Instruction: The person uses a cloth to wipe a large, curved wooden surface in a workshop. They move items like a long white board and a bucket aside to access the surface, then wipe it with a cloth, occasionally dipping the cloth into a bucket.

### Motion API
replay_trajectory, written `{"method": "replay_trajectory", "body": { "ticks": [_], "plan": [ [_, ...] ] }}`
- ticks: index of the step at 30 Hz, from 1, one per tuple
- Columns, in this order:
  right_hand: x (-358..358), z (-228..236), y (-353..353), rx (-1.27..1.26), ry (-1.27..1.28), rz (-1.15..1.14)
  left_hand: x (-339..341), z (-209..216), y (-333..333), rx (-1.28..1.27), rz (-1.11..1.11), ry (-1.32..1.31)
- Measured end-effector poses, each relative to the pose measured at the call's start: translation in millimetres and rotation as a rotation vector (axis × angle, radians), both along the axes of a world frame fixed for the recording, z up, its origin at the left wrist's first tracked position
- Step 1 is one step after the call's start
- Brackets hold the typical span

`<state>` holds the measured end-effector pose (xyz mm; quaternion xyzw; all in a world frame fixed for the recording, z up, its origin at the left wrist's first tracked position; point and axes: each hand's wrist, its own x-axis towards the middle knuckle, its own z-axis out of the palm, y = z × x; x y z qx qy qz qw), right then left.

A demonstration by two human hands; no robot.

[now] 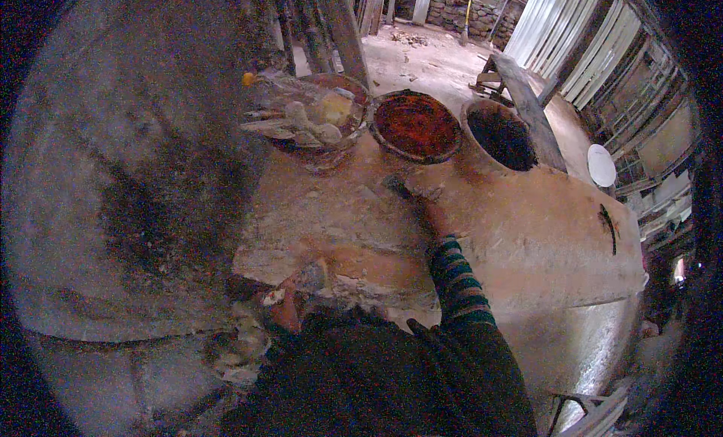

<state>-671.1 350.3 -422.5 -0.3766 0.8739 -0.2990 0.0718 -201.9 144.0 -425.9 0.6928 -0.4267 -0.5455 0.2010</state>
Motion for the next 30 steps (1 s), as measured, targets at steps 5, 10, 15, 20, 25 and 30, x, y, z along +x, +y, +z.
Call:
{"method": "replay_trajectory", "body": {
  "ticks": [5,10,15,20,25,30],
  "plan": [
    [-5.7,11.8,16.8,0.081,-0.085,0.020,-31.4,67.3,42.3,-0.214,-0.391,0.325],
    [-9.1,33.2,27.5,0.152,-0.322,0.064,-64.2,7.6,48.0,-0.273,-0.547,0.448],
    [-27.5,13.7,94.3,-0.220,-0.830,0.087,-108.3,13.7,69.5,-0.141,-0.595,0.679],
    [-18.2,101.5,126.8,-0.180,-0.336,0.253,-99.5,26.6,81.9,-0.355,-0.435,0.636],
    [-81.7,235.5,139.5,-0.092,0.419,0.107,-108.9,24.2,74.5,-0.192,-0.427,0.529],
    [-163.6,245.1,78.9,-0.052,0.562,0.005,-128.6,13.9,61.6,-0.372,-0.582,0.600]
  ]
}}
